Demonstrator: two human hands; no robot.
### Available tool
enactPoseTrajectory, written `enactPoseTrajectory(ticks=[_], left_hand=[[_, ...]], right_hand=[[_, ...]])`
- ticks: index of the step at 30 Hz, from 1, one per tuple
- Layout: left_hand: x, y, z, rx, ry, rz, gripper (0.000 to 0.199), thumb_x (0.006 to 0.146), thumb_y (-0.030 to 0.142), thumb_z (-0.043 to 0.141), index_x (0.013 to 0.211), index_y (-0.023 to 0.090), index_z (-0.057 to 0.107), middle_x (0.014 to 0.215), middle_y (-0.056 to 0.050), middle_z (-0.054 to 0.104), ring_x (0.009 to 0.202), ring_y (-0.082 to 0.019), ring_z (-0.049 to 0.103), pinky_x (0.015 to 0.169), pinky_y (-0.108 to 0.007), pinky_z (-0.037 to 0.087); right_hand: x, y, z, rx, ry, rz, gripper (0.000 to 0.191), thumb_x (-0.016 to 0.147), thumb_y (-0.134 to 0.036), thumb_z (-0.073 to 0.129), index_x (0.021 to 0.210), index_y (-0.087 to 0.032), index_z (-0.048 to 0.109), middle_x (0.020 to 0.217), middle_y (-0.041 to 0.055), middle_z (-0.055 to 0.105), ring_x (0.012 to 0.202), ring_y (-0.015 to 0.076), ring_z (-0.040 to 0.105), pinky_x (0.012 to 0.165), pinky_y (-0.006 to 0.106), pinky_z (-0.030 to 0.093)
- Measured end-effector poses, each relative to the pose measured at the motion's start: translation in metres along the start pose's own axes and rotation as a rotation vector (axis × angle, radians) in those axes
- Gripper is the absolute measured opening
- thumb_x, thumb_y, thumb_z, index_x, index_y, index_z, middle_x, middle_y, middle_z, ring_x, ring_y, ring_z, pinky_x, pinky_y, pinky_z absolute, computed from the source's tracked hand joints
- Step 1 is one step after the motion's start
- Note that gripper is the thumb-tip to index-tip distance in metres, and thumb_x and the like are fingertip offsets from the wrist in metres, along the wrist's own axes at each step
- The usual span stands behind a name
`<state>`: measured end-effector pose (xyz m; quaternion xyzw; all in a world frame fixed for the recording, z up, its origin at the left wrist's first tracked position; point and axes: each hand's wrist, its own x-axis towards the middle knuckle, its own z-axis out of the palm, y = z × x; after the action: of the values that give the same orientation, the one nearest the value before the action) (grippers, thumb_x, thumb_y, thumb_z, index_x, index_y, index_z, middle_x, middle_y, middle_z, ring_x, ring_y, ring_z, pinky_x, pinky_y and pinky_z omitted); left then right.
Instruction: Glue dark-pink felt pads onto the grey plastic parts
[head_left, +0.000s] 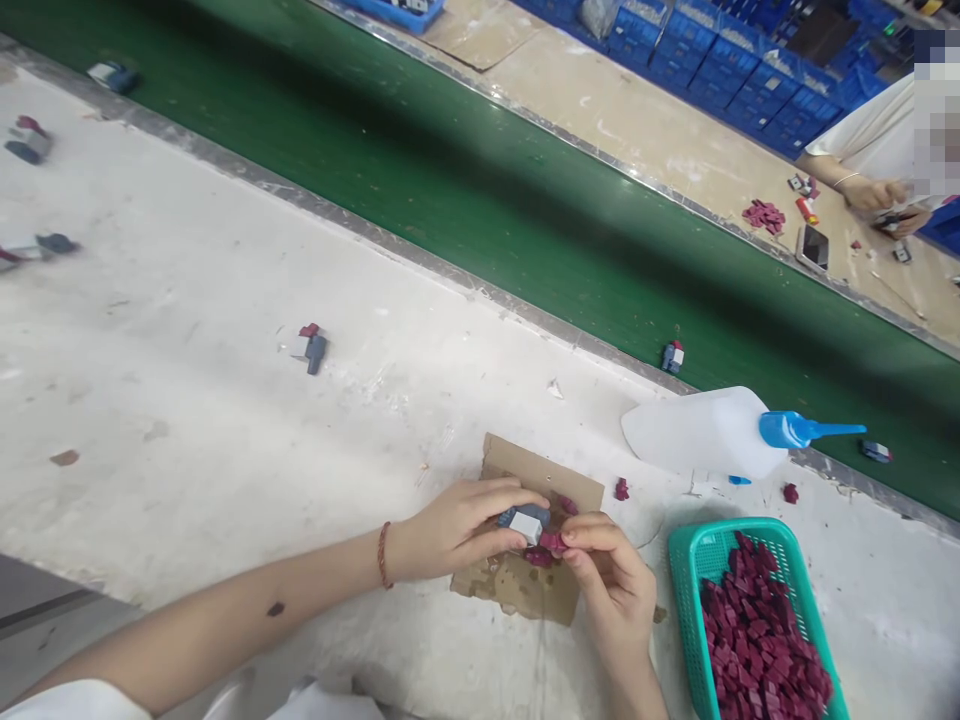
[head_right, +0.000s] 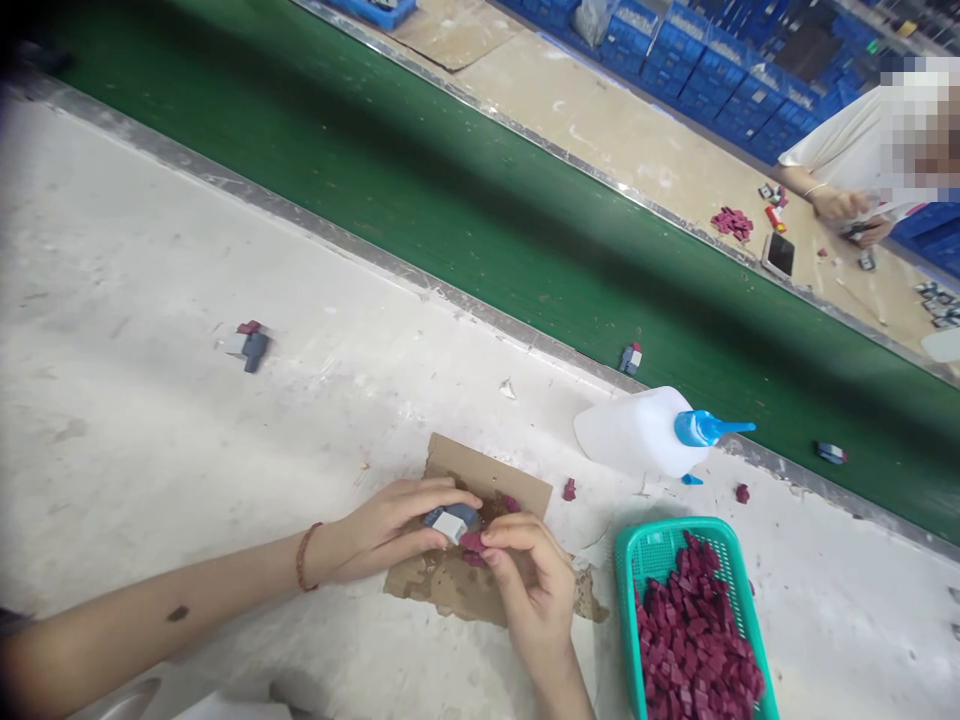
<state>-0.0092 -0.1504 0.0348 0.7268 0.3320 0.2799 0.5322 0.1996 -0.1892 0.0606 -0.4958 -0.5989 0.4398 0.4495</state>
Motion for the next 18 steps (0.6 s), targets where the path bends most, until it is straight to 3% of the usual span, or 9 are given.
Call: enactPoseTrajectory(ticks=[11,18], left_hand=[[0.001,-0.0027,0.0029,0.046,-0.01,0.046,0.047,0.1,0.051,0.039,0.124,0.017,0.061,0.098,-0.011,0.068,0.084,-0.022,0.063,0.075,-0.028,0.049],[0.0003,-0.0043,0.0062,0.169,0.013,0.075,0.053,0.102,0.053,0.029,0.119,0.014,0.06,0.095,-0.012,0.068,0.081,-0.021,0.063,0.071,-0.028,0.048]], right_hand=[[0.0023,-0.0017,-0.002,-0.107,-0.089,-0.013,0.013,0.091,-0.016,0.062,0.09,-0.025,0.072,0.084,0.004,0.074,0.078,0.0176,0.069,0.068,0.027,0.056],[0.0028,0.0,0.0017,-0.184,-0.098,-0.064,0.015,0.094,-0.018,0.058,0.088,-0.022,0.071,0.083,0.0057,0.074,0.076,0.0189,0.07,0.067,0.029,0.058]])
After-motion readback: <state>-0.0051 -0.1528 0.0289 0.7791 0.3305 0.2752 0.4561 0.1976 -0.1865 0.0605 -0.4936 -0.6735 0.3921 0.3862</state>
